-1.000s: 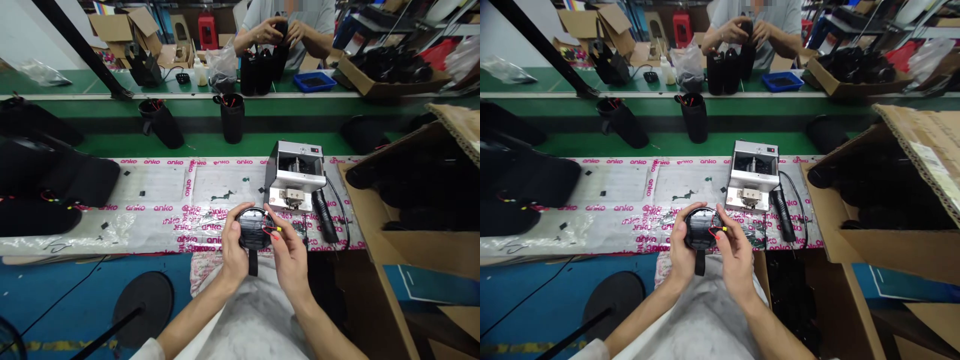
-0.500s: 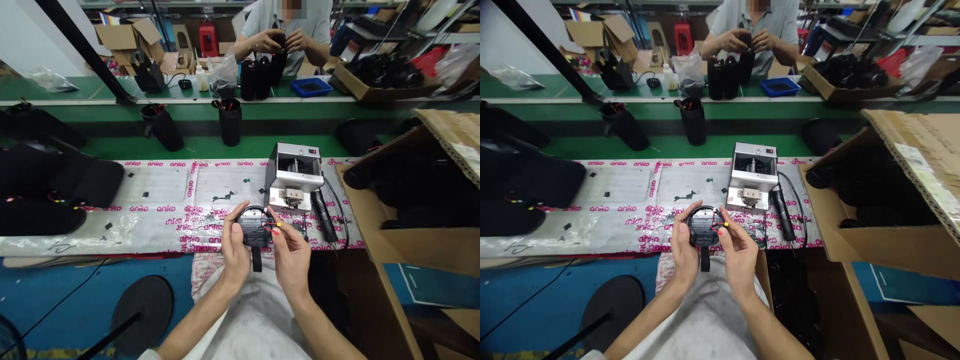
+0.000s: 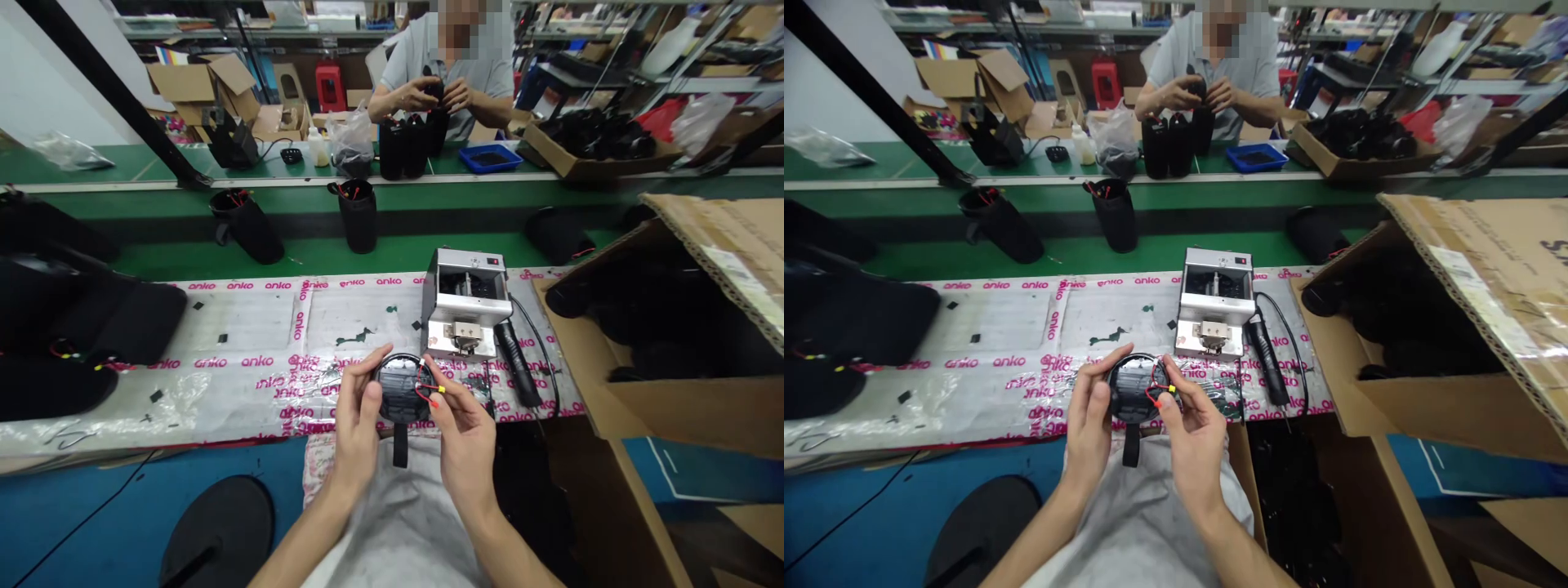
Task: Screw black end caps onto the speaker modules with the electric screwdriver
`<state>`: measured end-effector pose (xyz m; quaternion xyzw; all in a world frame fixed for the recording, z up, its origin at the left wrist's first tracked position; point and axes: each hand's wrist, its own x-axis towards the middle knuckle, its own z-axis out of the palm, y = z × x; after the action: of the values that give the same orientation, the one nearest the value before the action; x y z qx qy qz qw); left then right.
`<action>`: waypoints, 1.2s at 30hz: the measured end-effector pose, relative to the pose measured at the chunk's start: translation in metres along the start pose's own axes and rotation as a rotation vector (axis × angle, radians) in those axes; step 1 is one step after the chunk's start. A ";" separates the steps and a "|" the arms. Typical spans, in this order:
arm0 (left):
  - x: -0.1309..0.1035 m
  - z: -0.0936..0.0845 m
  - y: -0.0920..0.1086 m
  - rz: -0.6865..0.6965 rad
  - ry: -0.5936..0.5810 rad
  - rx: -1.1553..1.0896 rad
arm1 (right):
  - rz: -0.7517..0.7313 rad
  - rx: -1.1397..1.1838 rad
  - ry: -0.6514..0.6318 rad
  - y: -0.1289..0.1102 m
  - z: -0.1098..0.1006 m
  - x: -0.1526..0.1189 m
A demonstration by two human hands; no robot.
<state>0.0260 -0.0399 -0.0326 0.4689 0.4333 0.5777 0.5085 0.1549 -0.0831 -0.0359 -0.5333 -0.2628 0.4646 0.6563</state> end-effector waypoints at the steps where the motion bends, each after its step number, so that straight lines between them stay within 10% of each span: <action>1: -0.009 0.001 -0.004 0.024 0.034 0.001 | 0.008 0.002 0.002 -0.001 0.001 0.000; 6: -0.030 0.002 -0.010 0.082 0.129 0.063 | 0.017 -0.023 -0.004 -0.006 0.003 0.003; 10: -0.002 -0.006 -0.002 0.002 0.060 -0.007 | 0.029 -0.057 -0.034 -0.009 0.002 0.005; 20: 0.080 -0.019 0.011 -0.205 -0.719 0.036 | -0.080 -0.268 -0.116 -0.010 -0.005 0.013; 24: 0.077 -0.018 0.010 -0.187 -0.748 0.033 | -0.180 -0.493 -0.142 -0.035 -0.042 0.045; 29: 0.081 -0.015 0.012 -0.170 -0.789 -0.016 | -0.191 -0.717 0.258 -0.059 -0.113 0.121; 36: 0.082 -0.010 0.014 -0.166 -0.813 -0.012 | -0.045 -0.680 0.136 -0.055 -0.143 0.153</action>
<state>0.0103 0.0397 -0.0122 0.6191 0.2303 0.3051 0.6860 0.3586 -0.0121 -0.0487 -0.7453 -0.3700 0.2992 0.4671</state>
